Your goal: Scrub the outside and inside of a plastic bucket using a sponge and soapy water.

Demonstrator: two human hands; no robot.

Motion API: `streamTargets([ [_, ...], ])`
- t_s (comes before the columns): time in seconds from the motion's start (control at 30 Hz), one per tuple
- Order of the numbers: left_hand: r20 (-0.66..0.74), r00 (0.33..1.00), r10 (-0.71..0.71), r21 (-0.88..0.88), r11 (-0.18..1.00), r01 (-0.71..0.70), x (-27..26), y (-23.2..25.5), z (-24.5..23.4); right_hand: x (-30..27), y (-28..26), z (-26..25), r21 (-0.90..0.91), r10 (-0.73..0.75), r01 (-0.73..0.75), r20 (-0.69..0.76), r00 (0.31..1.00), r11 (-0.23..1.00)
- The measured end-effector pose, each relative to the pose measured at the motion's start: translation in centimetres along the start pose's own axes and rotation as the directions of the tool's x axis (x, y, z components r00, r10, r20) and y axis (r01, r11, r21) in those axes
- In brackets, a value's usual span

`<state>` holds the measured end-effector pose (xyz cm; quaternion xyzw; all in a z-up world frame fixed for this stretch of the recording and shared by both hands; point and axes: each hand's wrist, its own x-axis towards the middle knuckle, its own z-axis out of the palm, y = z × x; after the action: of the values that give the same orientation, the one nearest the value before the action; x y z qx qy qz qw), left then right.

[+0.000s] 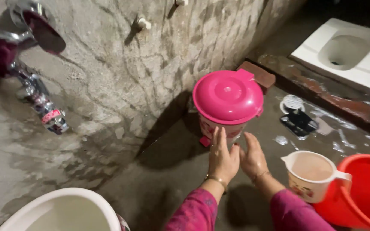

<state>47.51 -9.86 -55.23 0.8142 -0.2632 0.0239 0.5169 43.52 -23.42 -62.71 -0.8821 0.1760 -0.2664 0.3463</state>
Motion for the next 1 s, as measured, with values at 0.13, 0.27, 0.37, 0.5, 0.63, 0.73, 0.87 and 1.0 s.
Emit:
streamTargets([
  [0.13, -0.02, 0.992, -0.124, -0.081, 0.989, 0.122, 2.0, -2.2, 0.6, 4.9, 3.6, 4.7, 0.579, 0.363, -0.374, 0.14, 0.921, 0.725],
  [0.27, -0.055, 0.993, -0.1, -0.096, 0.991, 0.094, 2.4, -4.3, 1.1, 7.7, 3.6, 4.6, 0.872, 0.487, -0.461, 0.334, 0.807, 0.165],
  [0.37, -0.048, 0.987, -0.152, -0.1, 0.984, 0.147, 2.5, -3.9, -0.5, 8.6, 1.2, 3.5, 0.902, 0.534, -0.432, 0.363, 0.764, 0.005],
  [0.5, -0.032, 0.985, -0.17, -0.116, 0.979, 0.165, 2.0, -4.2, -0.8, 7.6, -0.3, 2.7, 0.901, 0.582, -0.432, 0.368, 0.726, -0.031],
  [0.63, -0.047, 0.99, -0.134, -0.147, 0.981, 0.126, 0.3, -3.5, -0.8, 2.3, 6.8, 7.2, 0.952, 0.424, -0.3, 0.25, 0.871, 0.054],
  [0.73, -0.067, 0.996, -0.055, -0.065, 0.997, 0.05, -1.7, -2.8, -0.6, -1.8, 3.8, 5.3, 0.948, 0.61, -0.319, 0.261, 0.748, -0.014],
  [0.87, -0.049, 0.996, 0.079, 0.154, 0.986, -0.071, -5.2, -1.2, -0.8, -6.5, 2.2, 1.6, 0.938, 0.618, -0.343, 0.293, 0.729, -0.041],
  [1.0, 0.042, 0.999, 0.006, 0.248, 0.969, -0.016, -9.2, 1.5, -1.2, -10.5, 1.6, -2.6, 0.915, 0.588, -0.401, 0.342, 0.733, -0.032],
])
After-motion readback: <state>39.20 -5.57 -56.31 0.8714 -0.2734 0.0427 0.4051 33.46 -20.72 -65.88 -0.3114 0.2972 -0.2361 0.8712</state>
